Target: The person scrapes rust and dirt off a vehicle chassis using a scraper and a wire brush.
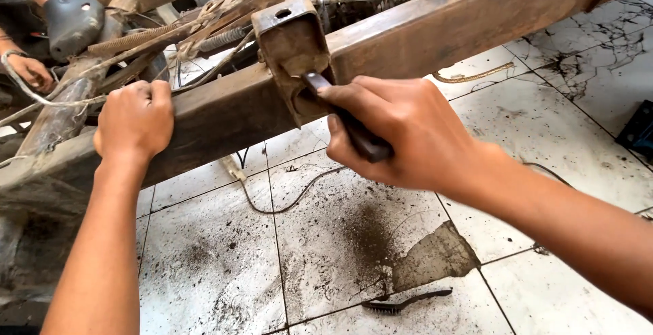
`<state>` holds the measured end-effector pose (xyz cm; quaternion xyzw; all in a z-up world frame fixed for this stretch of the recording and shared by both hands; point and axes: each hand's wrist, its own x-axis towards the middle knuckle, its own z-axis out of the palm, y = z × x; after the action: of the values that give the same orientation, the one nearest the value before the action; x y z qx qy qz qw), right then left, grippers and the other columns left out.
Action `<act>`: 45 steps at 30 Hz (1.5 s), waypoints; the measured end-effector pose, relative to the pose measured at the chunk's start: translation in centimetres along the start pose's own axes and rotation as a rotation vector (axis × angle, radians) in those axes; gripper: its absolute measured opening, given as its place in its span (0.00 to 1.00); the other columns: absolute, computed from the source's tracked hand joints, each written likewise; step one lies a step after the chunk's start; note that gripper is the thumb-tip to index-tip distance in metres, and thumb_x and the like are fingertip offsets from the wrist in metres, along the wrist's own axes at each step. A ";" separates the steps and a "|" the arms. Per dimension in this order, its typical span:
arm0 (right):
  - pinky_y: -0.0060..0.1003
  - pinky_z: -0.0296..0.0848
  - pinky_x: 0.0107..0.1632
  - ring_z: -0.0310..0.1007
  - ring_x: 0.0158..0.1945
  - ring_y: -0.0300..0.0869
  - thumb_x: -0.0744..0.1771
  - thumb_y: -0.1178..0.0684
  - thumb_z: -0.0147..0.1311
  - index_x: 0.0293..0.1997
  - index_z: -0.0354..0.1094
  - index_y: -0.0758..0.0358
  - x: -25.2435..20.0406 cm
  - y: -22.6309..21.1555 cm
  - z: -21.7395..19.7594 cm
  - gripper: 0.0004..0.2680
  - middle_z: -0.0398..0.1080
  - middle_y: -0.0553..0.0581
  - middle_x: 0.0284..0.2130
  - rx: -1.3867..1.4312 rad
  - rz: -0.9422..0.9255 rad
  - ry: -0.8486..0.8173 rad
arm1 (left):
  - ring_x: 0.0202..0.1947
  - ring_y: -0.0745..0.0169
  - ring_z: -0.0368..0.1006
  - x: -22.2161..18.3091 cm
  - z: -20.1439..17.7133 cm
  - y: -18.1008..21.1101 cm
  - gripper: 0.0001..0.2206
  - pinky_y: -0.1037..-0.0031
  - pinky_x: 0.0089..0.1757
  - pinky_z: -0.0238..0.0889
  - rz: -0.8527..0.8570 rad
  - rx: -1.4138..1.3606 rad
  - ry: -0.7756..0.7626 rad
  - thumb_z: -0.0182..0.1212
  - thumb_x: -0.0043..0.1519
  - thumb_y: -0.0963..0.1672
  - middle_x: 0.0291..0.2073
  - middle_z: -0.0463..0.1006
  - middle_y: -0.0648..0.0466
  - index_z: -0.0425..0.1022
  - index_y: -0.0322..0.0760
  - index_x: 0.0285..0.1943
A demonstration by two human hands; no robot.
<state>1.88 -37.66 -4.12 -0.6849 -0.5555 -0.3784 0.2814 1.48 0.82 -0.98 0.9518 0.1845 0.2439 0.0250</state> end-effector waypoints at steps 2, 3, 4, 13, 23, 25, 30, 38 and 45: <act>0.38 0.69 0.26 0.70 0.25 0.41 0.68 0.58 0.59 0.58 0.66 0.68 -0.3 -0.6 -0.1 0.13 0.71 0.55 0.29 0.048 0.097 0.080 | 0.42 0.25 0.74 -0.2 -0.3 -0.1 0.23 0.47 0.47 0.66 0.017 0.017 0.042 0.45 0.70 0.50 0.41 0.79 0.29 0.81 0.27 0.41; 0.38 0.69 0.26 0.70 0.25 0.41 0.68 0.58 0.59 0.58 0.66 0.68 -0.5 -0.6 0.3 0.13 0.71 0.55 0.29 0.059 0.093 0.082 | 0.42 0.25 0.74 -0.3 -0.5 0.1 0.23 0.47 0.47 0.66 0.007 0.025 0.043 0.45 0.70 0.50 0.41 0.79 0.29 0.81 0.27 0.41; 0.39 0.68 0.26 0.69 0.25 0.41 0.68 0.58 0.60 0.62 0.63 0.70 -0.7 -0.5 0.7 0.16 0.69 0.56 0.28 0.020 0.103 0.105 | 0.42 0.25 0.74 -0.4 -0.7 0.2 0.22 0.47 0.46 0.66 -0.009 0.024 0.036 0.45 0.69 0.50 0.40 0.79 0.29 0.81 0.28 0.42; 0.34 0.68 0.24 0.68 0.29 0.41 0.73 0.55 0.58 0.76 0.45 0.67 -0.3 1.0 7.0 0.24 0.68 0.56 0.32 -0.061 0.045 0.188 | 0.37 0.28 0.76 -0.4 -0.7 0.5 0.22 0.49 0.46 0.66 -0.026 0.016 0.006 0.44 0.69 0.49 0.37 0.79 0.31 0.81 0.28 0.40; 0.39 0.72 0.23 0.74 0.28 0.46 0.68 0.47 0.60 0.53 0.69 0.79 1.6 -0.2 0.9 0.19 0.70 0.60 0.28 -0.102 0.050 -0.166 | 0.38 0.27 0.75 -0.4 -0.6 0.3 0.22 0.48 0.46 0.65 0.003 0.017 0.031 0.44 0.70 0.49 0.38 0.79 0.30 0.81 0.28 0.40; 0.41 0.74 0.28 0.74 0.30 0.47 0.68 0.48 0.61 0.54 0.69 0.77 1.9 -0.5 0.0 0.17 0.71 0.59 0.30 -0.085 0.074 -0.138 | 0.38 0.28 0.75 -0.2 -0.2 0.1 0.22 0.48 0.46 0.66 0.003 0.014 0.021 0.44 0.70 0.49 0.38 0.79 0.31 0.81 0.28 0.40; 0.40 0.76 0.32 0.75 0.36 0.49 0.66 0.52 0.61 0.57 0.67 0.79 1.8 0.0 2.3 0.19 0.72 0.65 0.38 -0.147 -0.016 0.055 | 0.39 0.28 0.75 -0.5 -0.7 0.3 0.22 0.47 0.47 0.66 -0.011 0.011 0.028 0.44 0.69 0.49 0.38 0.80 0.31 0.82 0.29 0.42; 0.37 0.74 0.23 0.73 0.28 0.46 0.68 0.51 0.62 0.57 0.70 0.75 1.6 1.5 0.3 0.16 0.71 0.61 0.28 -0.085 -0.034 -0.254 | 0.40 0.29 0.75 -0.4 -0.4 -0.1 0.21 0.47 0.44 0.66 -0.031 -0.001 0.032 0.45 0.68 0.50 0.39 0.80 0.32 0.82 0.31 0.41; 0.41 0.81 0.43 0.80 0.39 0.50 0.66 0.49 0.68 0.57 0.70 0.73 2.3 1.4 -0.8 0.19 0.76 0.63 0.41 0.001 0.010 -0.055 | 0.40 0.29 0.76 -0.5 -0.5 0.4 0.22 0.47 0.45 0.66 -0.068 0.005 0.007 0.44 0.68 0.50 0.39 0.80 0.32 0.82 0.30 0.41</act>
<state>3.34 -37.35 -1.67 -0.6979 -0.5596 -0.3576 0.2683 0.98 0.28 -0.74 0.9442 0.2172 0.2459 0.0304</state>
